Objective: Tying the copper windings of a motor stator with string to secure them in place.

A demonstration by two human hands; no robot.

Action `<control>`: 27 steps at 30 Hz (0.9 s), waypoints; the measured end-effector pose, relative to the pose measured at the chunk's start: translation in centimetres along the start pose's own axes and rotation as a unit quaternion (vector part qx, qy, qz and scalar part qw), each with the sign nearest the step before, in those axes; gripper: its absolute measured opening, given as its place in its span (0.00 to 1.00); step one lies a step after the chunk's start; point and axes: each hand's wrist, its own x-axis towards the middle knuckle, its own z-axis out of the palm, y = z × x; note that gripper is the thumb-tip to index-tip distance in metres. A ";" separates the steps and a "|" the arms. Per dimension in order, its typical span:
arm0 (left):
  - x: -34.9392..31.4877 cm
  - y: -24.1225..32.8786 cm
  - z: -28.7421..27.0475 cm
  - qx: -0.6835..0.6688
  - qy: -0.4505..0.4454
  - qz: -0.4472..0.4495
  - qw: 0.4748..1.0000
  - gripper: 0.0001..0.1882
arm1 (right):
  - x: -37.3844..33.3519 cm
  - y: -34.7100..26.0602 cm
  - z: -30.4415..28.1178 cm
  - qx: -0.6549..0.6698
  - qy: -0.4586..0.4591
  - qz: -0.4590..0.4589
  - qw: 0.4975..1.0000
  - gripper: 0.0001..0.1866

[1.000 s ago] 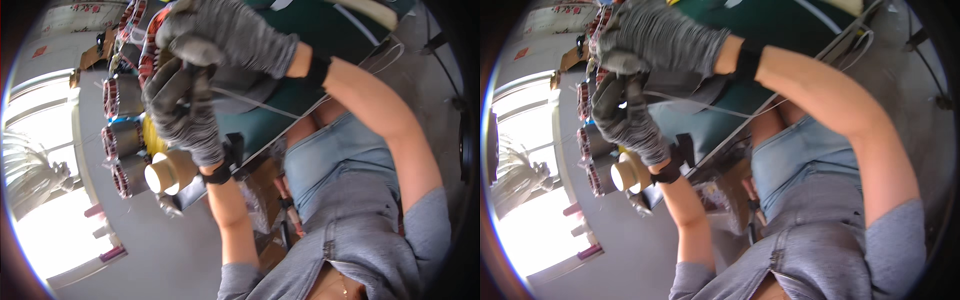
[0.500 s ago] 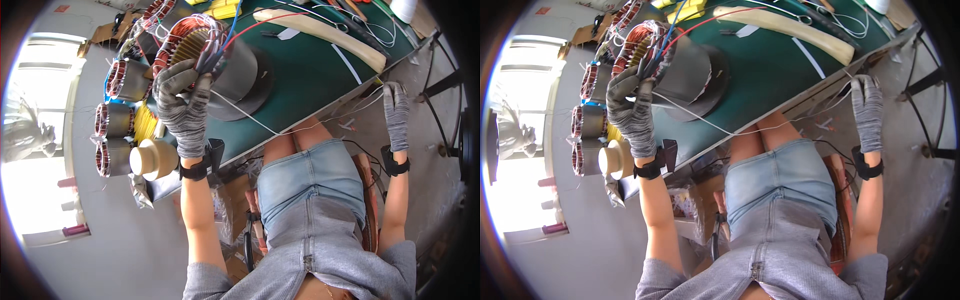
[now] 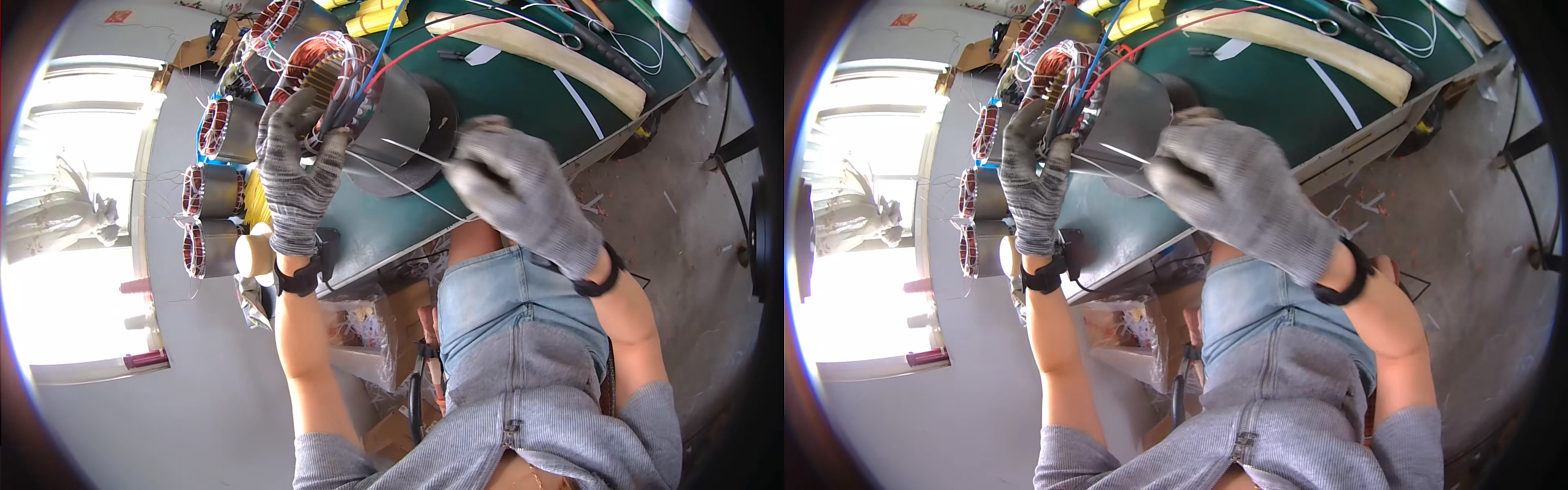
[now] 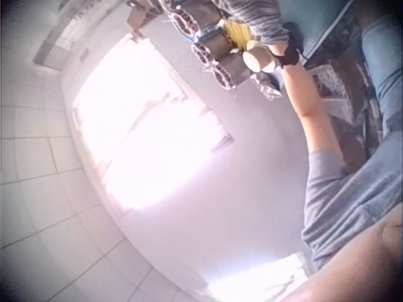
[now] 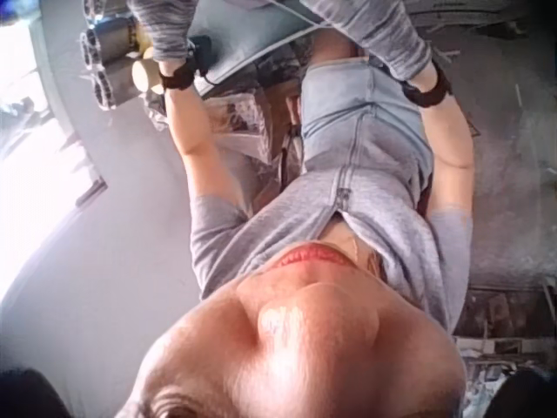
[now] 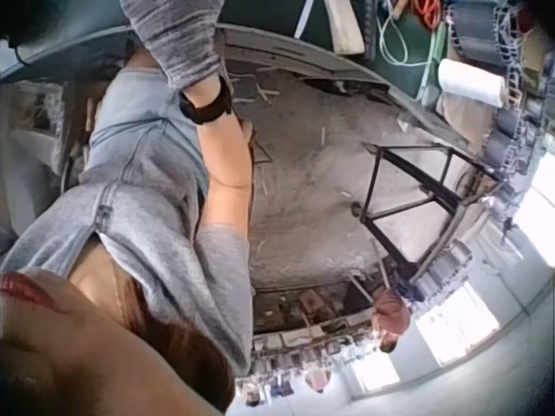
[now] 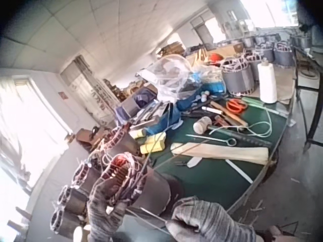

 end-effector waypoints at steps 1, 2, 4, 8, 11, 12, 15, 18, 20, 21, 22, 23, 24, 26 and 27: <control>0.2 -0.4 0.0 0.001 -0.021 0.005 1.000 0.22 | 0.5 0.3 1.6 -0.004 0.013 0.032 0.999 0.07; 0.5 -0.7 0.0 0.000 -0.042 0.010 0.999 0.21 | 0.9 0.1 2.3 -0.004 0.014 0.032 0.999 0.07; 1.1 -0.2 -0.4 0.022 -0.044 0.034 0.998 0.20 | 1.5 -0.2 3.5 -0.043 0.017 0.110 0.993 0.07; 1.3 -0.2 -1.2 0.101 -0.094 0.044 0.989 0.17 | 3.1 -0.1 5.6 -0.148 0.029 0.074 0.986 0.08; 2.0 -0.5 -1.6 0.167 -0.143 0.105 0.970 0.19 | 4.3 -0.1 6.2 -0.192 -0.021 0.087 0.977 0.09; 2.1 -0.1 -1.5 0.163 -0.142 0.107 0.971 0.19 | 4.7 -0.1 6.1 -0.231 -0.061 0.102 0.966 0.09; 1.9 0.3 -1.2 0.316 -0.103 0.191 0.923 0.31 | 6.2 0.6 4.1 -0.267 -0.012 -0.021 0.963 0.10; 1.1 1.6 -2.0 0.361 0.013 0.129 0.923 0.44 | 10.2 -0.5 4.9 -0.192 0.085 -0.161 0.964 0.10; 0.6 1.6 -0.3 0.376 0.085 0.159 0.909 0.56 | 12.3 0.3 5.8 -0.347 -0.060 -0.203 0.914 0.12; 0.4 1.3 -0.3 0.337 0.097 0.134 0.927 0.57 | 13.3 0.5 6.3 -0.323 -0.100 -0.239 0.910 0.11; 0.1 0.7 -0.1 0.296 0.109 0.109 0.943 0.58 | 14.0 0.6 6.5 -0.300 -0.141 -0.273 0.903 0.11; 0.2 0.0 0.9 0.251 0.187 0.188 0.931 0.51 | 13.7 0.5 6.6 -0.143 -0.202 -0.083 0.965 0.10; 0.3 -0.6 0.8 0.252 0.196 0.181 0.930 0.51 | 12.4 0.6 5.4 -0.241 -0.049 -0.278 0.929 0.09; 0.2 -0.9 0.1 0.196 0.184 0.235 0.934 0.49 | 10.0 1.2 3.7 -0.130 0.057 -0.230 0.963 0.07; 0.2 -0.8 0.2 0.109 0.142 0.213 0.961 0.42 | 7.7 1.3 2.6 -0.104 0.049 -0.114 0.987 0.08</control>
